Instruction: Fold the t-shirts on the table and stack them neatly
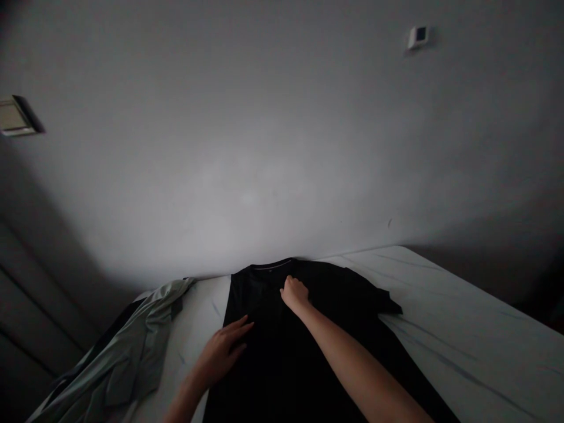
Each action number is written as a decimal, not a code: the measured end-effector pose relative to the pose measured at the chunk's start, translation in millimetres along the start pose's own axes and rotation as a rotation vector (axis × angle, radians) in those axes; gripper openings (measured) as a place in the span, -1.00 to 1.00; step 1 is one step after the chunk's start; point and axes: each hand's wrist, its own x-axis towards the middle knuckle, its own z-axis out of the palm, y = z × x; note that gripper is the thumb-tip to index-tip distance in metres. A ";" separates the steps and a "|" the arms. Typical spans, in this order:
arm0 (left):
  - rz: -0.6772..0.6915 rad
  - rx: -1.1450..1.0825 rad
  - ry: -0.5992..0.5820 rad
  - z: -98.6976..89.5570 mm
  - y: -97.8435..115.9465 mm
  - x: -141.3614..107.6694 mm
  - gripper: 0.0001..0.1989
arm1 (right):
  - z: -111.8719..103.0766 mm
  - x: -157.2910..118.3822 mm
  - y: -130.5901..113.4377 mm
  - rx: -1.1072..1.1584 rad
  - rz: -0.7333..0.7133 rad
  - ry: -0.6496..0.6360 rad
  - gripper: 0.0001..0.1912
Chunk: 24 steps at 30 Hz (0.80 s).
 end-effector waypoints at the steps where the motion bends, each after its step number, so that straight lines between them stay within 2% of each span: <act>1: -0.025 0.015 -0.002 -10.4 -6.8 11.9 -0.53 | 0.6 -0.7 -0.1 -0.005 -0.009 0.002 -0.71; 3: -0.128 0.089 0.012 -31.0 -24.6 42.2 -0.66 | 2.8 -1.1 1.7 -0.002 -0.034 0.001 -0.72; 6: -0.301 0.185 0.011 -50.8 -56.3 94.0 -0.66 | 7.9 1.2 7.8 0.032 -0.069 -0.015 -0.77; 9: -0.344 0.201 -0.008 -51.6 -84.7 135.3 -0.65 | 13.6 4.0 13.9 0.103 -0.074 -0.012 -0.80; 11: -0.344 0.203 -0.041 -45.7 -99.3 152.0 -0.69 | 16.8 4.2 16.3 0.154 -0.065 0.001 -0.79; 15: -0.321 0.193 -0.111 -35.0 -120.4 166.1 -0.77 | 21.5 0.2 16.1 0.190 -0.058 0.021 -0.73; 18: -0.319 0.198 -0.145 -34.3 -130.5 169.5 -0.79 | 25.0 -2.5 14.0 0.198 -0.093 0.036 -0.73; 24: -0.357 0.267 -0.107 -40.2 -130.3 170.0 -0.79 | 33.6 -0.6 12.0 0.207 -0.129 0.090 -0.72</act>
